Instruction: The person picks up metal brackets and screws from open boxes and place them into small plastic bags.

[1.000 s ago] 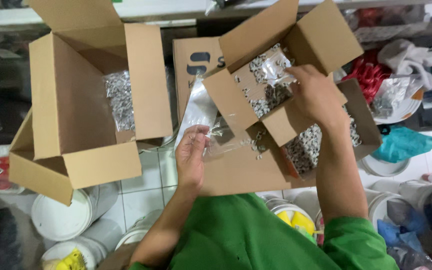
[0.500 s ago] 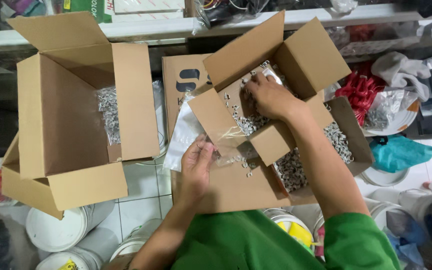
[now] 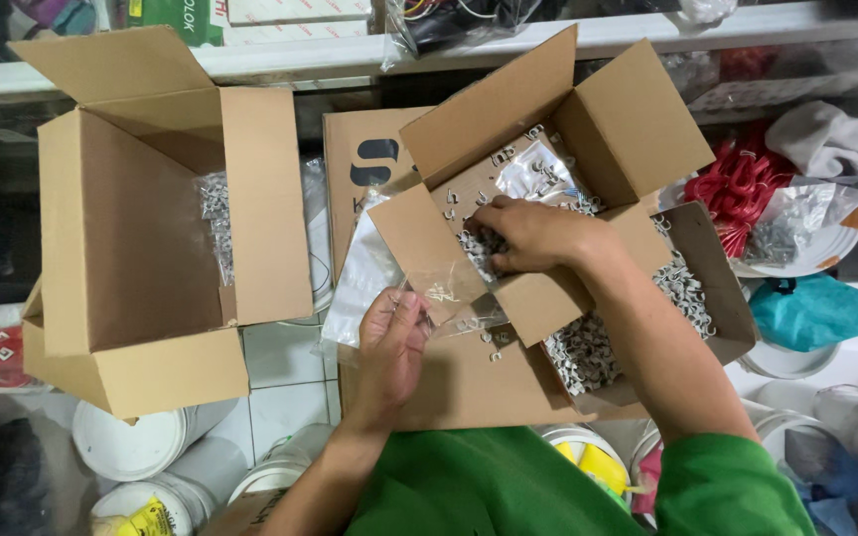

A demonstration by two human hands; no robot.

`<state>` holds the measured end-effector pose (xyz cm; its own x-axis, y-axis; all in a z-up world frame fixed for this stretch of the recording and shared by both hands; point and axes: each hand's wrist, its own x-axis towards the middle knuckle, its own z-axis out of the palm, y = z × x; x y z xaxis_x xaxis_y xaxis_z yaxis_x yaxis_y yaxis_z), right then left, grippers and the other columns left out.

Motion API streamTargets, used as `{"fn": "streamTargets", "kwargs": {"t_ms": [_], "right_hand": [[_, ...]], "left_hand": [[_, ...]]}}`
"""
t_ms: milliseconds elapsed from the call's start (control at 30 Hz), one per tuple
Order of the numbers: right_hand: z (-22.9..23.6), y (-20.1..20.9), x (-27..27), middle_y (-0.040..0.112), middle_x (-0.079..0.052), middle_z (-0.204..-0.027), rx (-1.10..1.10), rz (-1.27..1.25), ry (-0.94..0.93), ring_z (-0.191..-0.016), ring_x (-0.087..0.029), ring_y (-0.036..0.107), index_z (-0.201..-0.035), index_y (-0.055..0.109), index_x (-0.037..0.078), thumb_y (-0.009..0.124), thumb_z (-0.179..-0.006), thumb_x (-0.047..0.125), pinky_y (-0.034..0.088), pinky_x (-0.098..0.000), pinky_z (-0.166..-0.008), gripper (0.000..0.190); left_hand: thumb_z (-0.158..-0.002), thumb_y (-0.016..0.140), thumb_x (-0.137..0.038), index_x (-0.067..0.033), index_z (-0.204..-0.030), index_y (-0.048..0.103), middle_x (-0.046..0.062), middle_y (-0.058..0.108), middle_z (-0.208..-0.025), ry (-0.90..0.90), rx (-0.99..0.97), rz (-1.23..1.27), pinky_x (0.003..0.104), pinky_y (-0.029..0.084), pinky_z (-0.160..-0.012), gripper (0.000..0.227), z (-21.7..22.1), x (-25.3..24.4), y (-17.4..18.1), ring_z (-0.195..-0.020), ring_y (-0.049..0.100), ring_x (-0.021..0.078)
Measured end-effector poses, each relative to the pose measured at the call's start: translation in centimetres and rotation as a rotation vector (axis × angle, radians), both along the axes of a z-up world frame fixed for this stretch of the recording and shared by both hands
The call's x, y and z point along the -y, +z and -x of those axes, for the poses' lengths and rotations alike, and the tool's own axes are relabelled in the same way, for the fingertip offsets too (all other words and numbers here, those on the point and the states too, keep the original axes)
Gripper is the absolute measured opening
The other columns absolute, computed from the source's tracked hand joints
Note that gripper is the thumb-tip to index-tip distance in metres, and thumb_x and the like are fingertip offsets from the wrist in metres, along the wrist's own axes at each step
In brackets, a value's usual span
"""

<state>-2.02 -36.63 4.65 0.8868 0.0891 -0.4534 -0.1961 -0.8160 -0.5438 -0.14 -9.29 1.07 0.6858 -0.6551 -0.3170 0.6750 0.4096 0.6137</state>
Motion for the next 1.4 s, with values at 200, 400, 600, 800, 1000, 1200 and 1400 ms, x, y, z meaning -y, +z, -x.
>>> {"fn": "streamTargets", "kwargs": {"t_ms": [200, 400, 600, 800, 1000, 1200, 1400], "right_hand": [[-1.5, 1.5, -1.6, 0.045, -0.019, -0.140, -0.163, 0.039, 0.034, -0.119, -0.041, 0.060, -0.145, 0.043, 0.015, 0.084, -0.072, 0.016, 0.050, -0.0430, -0.102, 0.084], [-2.1, 1.3, -3.8, 0.043, -0.024, -0.141, -0.197, 0.197, -0.011, -0.122, -0.045, 0.058, -0.147, 0.040, 0.014, 0.072, -0.077, -0.003, 0.052, -0.0488, -0.099, 0.078], [-2.1, -0.4, -3.6, 0.045, -0.027, -0.140, -0.105, 0.165, -0.051, -0.117, -0.047, 0.061, -0.144, 0.048, 0.016, 0.061, -0.087, 0.004, 0.051, -0.0512, -0.097, 0.060], [-1.4, -2.3, -2.6, 0.057, -0.025, -0.131, 0.098, 0.109, -0.043, -0.113, -0.048, 0.063, -0.137, 0.057, 0.014, 0.057, -0.091, 0.006, 0.052, -0.0491, -0.096, 0.047], [-1.4, -2.6, -1.8, 0.066, -0.023, -0.119, 0.140, 0.078, -0.084, -0.110, -0.045, 0.064, -0.132, 0.058, 0.010, 0.059, -0.085, 0.004, 0.051, -0.0499, -0.094, 0.048], [-1.1, -1.8, -2.3, 0.070, -0.026, -0.110, 0.131, 0.093, -0.208, -0.106, -0.045, 0.065, -0.116, 0.062, 0.005, 0.054, -0.095, 0.013, 0.052, -0.0517, -0.089, 0.024], [-0.7, -2.1, -1.8, 0.069, -0.029, -0.106, 0.230, 0.160, -0.300, -0.104, -0.048, 0.065, -0.110, 0.063, 0.002, 0.052, -0.101, 0.016, 0.052, -0.0537, -0.088, 0.020]], "left_hand": [[-0.107, 0.056, -0.012, -0.0056, -0.099, 0.061, 0.003, 0.059, -0.094, -0.002, -0.006, -0.019, 0.031, 0.047, -0.080, 0.011, 0.0, -0.1, -0.6, -0.085, 0.055, 0.0123], [-0.106, 0.057, -0.010, -0.0070, -0.098, 0.060, 0.002, 0.059, -0.094, 0.012, 0.008, -0.004, 0.030, 0.045, -0.082, 0.009, 0.0, 0.1, -1.4, -0.087, 0.054, 0.0116], [-0.105, 0.057, -0.010, -0.0065, -0.099, 0.060, 0.003, 0.060, -0.094, 0.029, 0.014, 0.032, 0.030, 0.045, -0.082, 0.008, 0.0, 0.2, -2.0, -0.087, 0.054, 0.0120], [-0.104, 0.057, -0.011, -0.0059, -0.100, 0.061, 0.006, 0.064, -0.099, 0.027, 0.001, 0.053, 0.039, 0.052, -0.090, 0.008, 0.0, -0.1, -1.6, -0.091, 0.060, 0.0156], [-0.107, 0.057, -0.011, -0.0046, -0.100, 0.061, 0.007, 0.065, -0.102, 0.035, 0.046, 0.072, 0.049, 0.054, -0.101, 0.010, 0.0, -0.9, -1.5, -0.101, 0.065, 0.0204], [-0.105, 0.054, -0.015, -0.0037, -0.099, 0.061, 0.015, 0.066, -0.129, 0.020, 0.078, 0.062, 0.047, 0.054, -0.099, 0.015, 0.1, -2.4, -0.3, -0.107, 0.068, 0.0231], [-0.109, 0.054, -0.015, -0.0034, -0.101, 0.060, 0.024, 0.061, -0.141, 0.008, 0.112, 0.090, 0.047, 0.054, -0.100, 0.015, -0.2, -4.6, -0.9, -0.109, 0.066, 0.0246]]}}
